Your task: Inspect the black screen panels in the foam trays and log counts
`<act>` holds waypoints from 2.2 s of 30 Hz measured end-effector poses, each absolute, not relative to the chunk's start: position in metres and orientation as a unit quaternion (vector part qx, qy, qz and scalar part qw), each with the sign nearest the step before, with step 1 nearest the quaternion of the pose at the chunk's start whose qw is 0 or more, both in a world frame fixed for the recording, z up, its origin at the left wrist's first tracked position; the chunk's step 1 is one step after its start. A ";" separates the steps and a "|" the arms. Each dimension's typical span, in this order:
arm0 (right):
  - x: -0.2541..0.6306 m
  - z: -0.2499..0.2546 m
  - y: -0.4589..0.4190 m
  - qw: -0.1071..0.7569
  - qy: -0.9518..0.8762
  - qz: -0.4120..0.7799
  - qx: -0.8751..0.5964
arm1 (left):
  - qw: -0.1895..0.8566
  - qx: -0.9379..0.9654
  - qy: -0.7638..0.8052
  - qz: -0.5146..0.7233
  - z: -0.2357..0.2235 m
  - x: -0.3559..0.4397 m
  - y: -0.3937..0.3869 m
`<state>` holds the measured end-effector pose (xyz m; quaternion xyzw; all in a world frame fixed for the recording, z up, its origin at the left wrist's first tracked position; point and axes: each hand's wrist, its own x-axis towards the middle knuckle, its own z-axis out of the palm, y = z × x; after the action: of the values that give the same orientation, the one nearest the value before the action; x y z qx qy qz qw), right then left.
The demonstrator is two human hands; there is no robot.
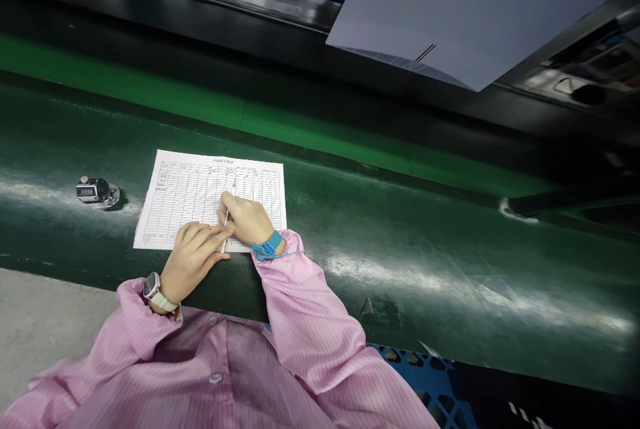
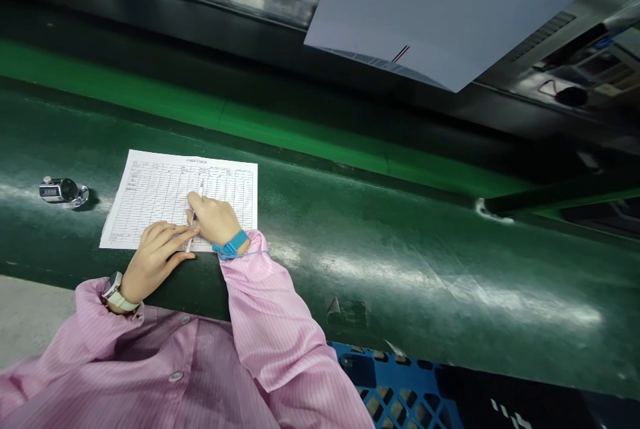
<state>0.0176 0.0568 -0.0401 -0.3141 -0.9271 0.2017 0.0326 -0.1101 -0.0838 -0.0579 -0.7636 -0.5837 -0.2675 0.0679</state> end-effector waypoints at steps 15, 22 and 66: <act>0.030 -0.036 0.074 0.127 -0.866 0.259 -0.408 | 0.018 -0.752 -0.608 -0.254 -0.056 -0.108 -0.083; 0.070 -0.059 0.122 0.275 -0.777 0.250 -0.508 | 0.030 -0.725 -0.641 -0.250 -0.059 -0.110 -0.081; 0.420 -0.029 0.316 0.236 -0.520 0.069 -0.818 | -0.010 -0.783 -0.584 -0.212 -0.100 -0.063 -0.118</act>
<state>0.4205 0.3158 -0.0286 -0.8180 -0.5199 0.0689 0.2365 -0.0635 -0.1180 -0.0996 -0.7834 -0.5842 -0.2118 -0.0096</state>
